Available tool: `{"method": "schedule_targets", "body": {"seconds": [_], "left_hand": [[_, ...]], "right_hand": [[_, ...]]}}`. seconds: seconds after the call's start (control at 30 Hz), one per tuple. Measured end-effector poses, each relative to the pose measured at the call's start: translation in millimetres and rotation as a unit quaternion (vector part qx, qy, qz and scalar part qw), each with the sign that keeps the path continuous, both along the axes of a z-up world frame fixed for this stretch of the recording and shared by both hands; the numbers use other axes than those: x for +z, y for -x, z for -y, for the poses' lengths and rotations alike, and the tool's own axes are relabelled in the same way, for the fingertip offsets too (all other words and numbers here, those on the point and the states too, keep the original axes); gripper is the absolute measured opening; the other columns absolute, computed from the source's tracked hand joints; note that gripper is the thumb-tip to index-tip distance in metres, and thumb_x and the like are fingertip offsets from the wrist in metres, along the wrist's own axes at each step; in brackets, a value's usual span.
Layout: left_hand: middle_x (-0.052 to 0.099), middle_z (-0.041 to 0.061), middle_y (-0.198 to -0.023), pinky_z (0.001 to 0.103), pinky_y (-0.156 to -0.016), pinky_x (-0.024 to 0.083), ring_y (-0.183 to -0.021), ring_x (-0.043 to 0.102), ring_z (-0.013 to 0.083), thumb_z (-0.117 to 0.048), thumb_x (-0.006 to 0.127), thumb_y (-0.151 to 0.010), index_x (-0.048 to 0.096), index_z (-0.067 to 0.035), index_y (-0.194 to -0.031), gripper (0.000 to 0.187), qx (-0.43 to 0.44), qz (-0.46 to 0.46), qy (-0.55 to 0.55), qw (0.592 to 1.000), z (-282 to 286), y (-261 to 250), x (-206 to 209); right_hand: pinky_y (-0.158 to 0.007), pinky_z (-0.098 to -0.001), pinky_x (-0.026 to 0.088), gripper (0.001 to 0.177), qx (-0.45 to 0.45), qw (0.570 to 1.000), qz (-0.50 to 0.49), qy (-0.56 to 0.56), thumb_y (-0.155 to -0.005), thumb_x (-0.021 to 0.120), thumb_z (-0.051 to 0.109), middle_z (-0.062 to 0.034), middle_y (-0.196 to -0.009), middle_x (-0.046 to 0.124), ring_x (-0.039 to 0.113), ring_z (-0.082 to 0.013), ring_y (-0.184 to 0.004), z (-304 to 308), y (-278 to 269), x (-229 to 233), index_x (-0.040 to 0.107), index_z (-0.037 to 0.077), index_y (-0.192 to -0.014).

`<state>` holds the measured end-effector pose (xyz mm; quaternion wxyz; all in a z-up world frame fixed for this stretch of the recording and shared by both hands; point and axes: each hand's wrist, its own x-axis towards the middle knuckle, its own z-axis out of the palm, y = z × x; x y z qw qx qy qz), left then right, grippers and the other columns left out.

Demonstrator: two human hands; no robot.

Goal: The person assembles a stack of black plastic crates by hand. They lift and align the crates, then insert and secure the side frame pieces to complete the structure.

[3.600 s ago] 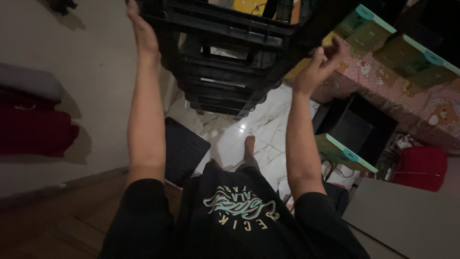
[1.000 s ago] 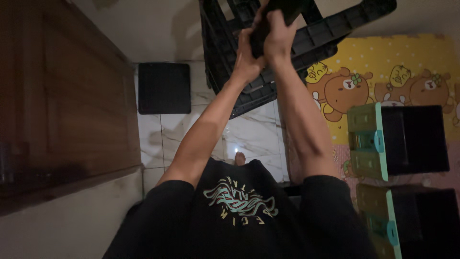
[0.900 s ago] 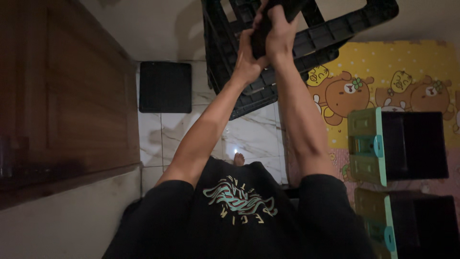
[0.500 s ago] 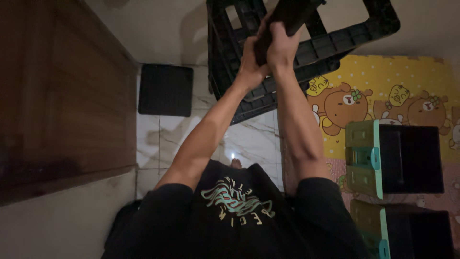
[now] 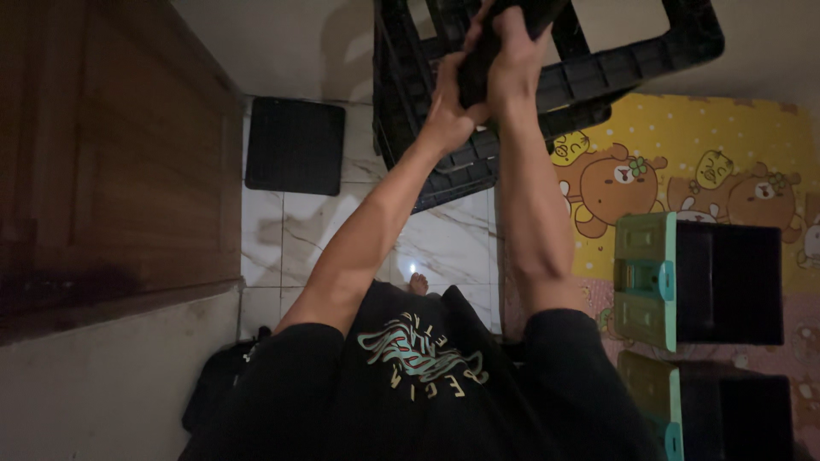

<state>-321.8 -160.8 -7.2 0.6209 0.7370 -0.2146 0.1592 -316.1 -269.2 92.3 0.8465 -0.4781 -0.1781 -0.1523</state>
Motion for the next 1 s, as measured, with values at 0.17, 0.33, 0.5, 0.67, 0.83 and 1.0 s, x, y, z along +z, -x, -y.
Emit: {"method": "schedule_targets", "body": {"seconds": [0.17, 0.33, 0.5, 0.67, 0.83, 1.0], "left_hand": [[0.046, 0.018, -0.133, 0.046, -0.109, 0.044, -0.128, 0.05, 0.0348, -0.032, 0.086, -0.081, 0.036, -0.006, -0.144, 0.084, -0.011, 0.007, -0.037, 0.999, -3, -4, -3], [0.049, 0.015, -0.132, 0.044, -0.112, 0.043, -0.129, 0.052, 0.0316, -0.029, 0.087, -0.084, 0.037, -0.006, -0.145, 0.082, -0.024, 0.066, -0.012, 0.997, -1, -10, -8], [0.048, 0.014, -0.129, 0.042, -0.11, 0.046, -0.126, 0.052, 0.0284, -0.022, 0.085, -0.081, 0.037, -0.005, -0.141, 0.079, -0.039, 0.002, 0.018, 0.999, -4, -5, -7], [0.049, 0.015, -0.127, 0.043, -0.107, 0.048, -0.123, 0.054, 0.0293, -0.018, 0.086, -0.078, 0.039, -0.007, -0.141, 0.079, -0.014, 0.006, 0.022, 1.0, -2, -8, -9], [0.049, 0.017, -0.132, 0.045, -0.107, 0.049, -0.129, 0.054, 0.0334, -0.023, 0.088, -0.082, 0.034, -0.008, -0.146, 0.085, -0.019, 0.009, 0.01, 1.0, -1, -16, -14], [0.04, 0.02, -0.152, 0.048, -0.12, 0.042, -0.147, 0.042, 0.0373, -0.02, 0.087, -0.084, 0.026, -0.011, -0.157, 0.095, -0.024, 0.038, -0.004, 0.999, 2, -22, -18]], "right_hand": [[-0.074, -0.0383, 0.054, 0.011, -0.054, 0.984, 0.164, 0.041, -0.098, 0.051, 0.001, -0.0095, -0.091, 0.063, 0.062, -0.0213, -0.078, -5, 0, -8, 0.057, -0.001, -0.107], [-0.075, -0.039, 0.055, 0.014, -0.143, 0.972, 0.153, 0.103, -0.091, 0.049, -0.004, -0.0112, -0.089, 0.063, 0.062, -0.0238, -0.08, -4, 8, -17, 0.059, -0.004, -0.101], [-0.068, -0.0355, 0.052, 0.013, -0.052, 0.995, 0.075, 0.032, -0.096, 0.05, 0.007, -0.0088, -0.083, 0.063, 0.062, -0.0207, -0.074, -8, 2, -6, 0.06, 0.0, -0.099], [-0.072, -0.0377, 0.054, 0.016, -0.001, 0.999, 0.023, 0.036, -0.098, 0.05, 0.011, -0.0098, -0.083, 0.063, 0.061, -0.0219, -0.074, -3, -4, 1, 0.062, 0.001, -0.098], [-0.075, -0.0381, 0.053, 0.017, -0.003, 0.995, 0.08, 0.056, -0.103, 0.05, 0.012, -0.01, -0.086, 0.064, 0.062, -0.0222, -0.077, 1, -12, -4, 0.061, 0.0, -0.098], [-0.082, -0.0377, 0.05, 0.01, -0.039, 0.991, 0.108, 0.064, -0.101, 0.053, 0.008, -0.0078, -0.093, 0.064, 0.06, -0.0207, -0.084, 7, -18, -23, 0.059, 0.0, -0.1]]}}
